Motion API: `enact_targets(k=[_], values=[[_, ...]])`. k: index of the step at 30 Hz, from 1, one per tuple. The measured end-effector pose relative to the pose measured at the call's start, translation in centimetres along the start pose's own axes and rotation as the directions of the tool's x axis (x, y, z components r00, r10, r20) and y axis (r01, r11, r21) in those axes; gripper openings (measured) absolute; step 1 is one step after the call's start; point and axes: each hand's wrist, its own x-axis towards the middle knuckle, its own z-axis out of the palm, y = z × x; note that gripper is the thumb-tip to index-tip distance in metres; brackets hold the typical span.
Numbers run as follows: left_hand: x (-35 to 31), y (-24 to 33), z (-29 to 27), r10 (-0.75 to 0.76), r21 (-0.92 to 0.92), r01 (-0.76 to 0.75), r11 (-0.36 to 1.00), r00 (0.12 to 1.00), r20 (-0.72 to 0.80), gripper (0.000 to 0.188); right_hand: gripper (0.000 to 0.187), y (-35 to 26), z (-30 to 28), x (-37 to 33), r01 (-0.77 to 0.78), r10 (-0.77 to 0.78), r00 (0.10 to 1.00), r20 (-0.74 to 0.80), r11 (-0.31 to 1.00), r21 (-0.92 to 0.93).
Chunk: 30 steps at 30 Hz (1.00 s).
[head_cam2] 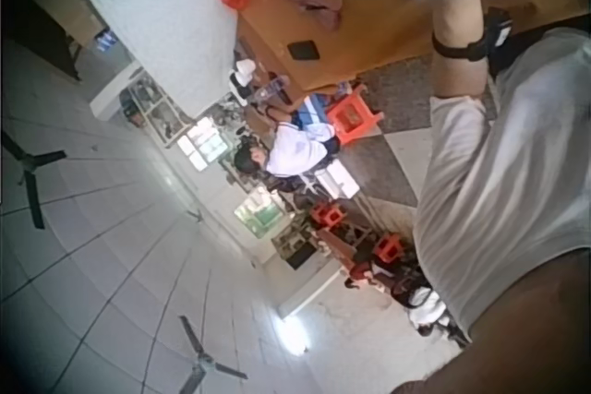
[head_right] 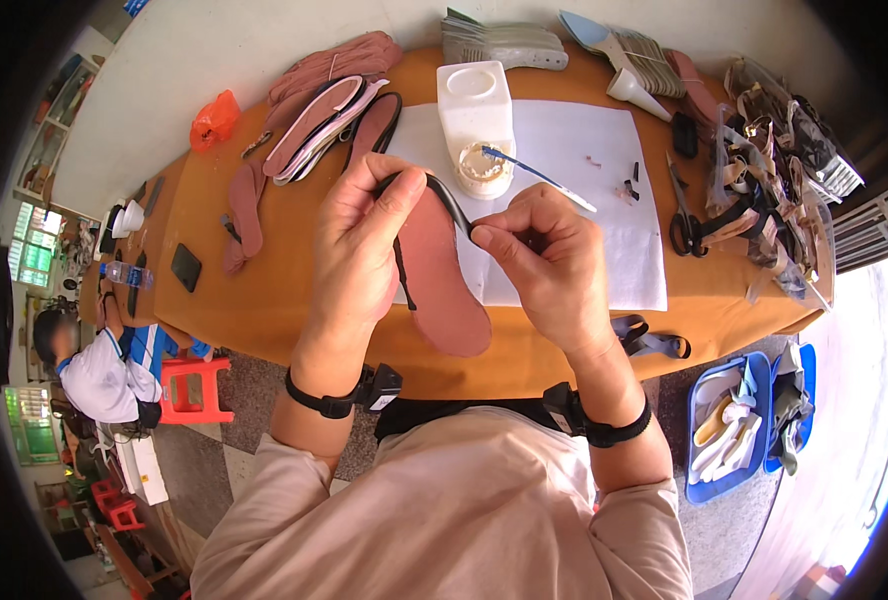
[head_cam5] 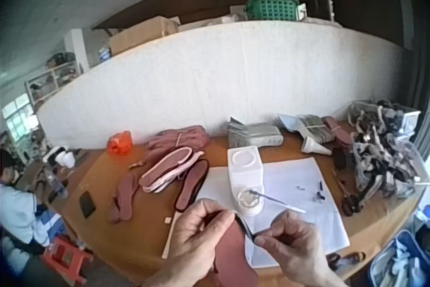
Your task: Apply adhesive to the edges of pink shoe insoles and attach a black binding strip.
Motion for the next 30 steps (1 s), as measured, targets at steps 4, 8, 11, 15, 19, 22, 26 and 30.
enact_targets(k=[4,8,11,15,19,22,26,30], values=[[-0.1,-0.1,0.2,-0.007,-0.024,0.007,1.0,1.0,-0.014,0.01,0.005,0.2,0.2,-0.2,0.002,-0.002,1.0,-0.008,1.0,-0.006],[-0.2,-0.4,0.4,-0.02,-0.052,0.019,0.998,1.0,-0.011,0.01,0.005,0.4,0.3,-0.4,0.007,-0.007,1.0,0.002,1.0,-0.012],[-0.1,-0.6,0.5,-0.013,-0.063,0.012,0.998,1.0,-0.006,0.01,0.005,0.3,0.4,-0.6,-0.001,0.001,1.0,0.003,1.0,-0.021],[-0.1,-0.7,0.7,0.019,-0.057,-0.02,0.998,1.0,-0.015,0.009,0.006,0.2,0.5,-0.6,-0.013,0.014,1.0,0.011,0.999,-0.029],[-0.2,-0.7,0.7,0.021,-0.045,-0.022,0.999,1.0,-0.014,0.01,0.006,0.0,0.7,-0.5,0.006,-0.005,1.0,0.018,0.998,-0.059],[-0.3,-0.8,0.8,0.015,-0.049,-0.017,0.999,0.999,-0.032,0.01,0.006,-0.3,1.1,-0.6,-0.022,0.022,1.0,0.006,0.999,-0.023],[-0.1,-0.7,0.5,-0.004,-0.018,0.004,1.0,1.0,-0.014,0.01,0.006,-0.9,1.2,-0.5,-0.035,0.037,0.999,0.023,0.995,-0.09],[-0.1,-0.5,0.8,-0.013,0.049,0.008,0.999,0.995,0.099,0.027,0.006,-0.9,1.4,0.0,-0.009,0.014,0.999,0.034,0.991,-0.132]])
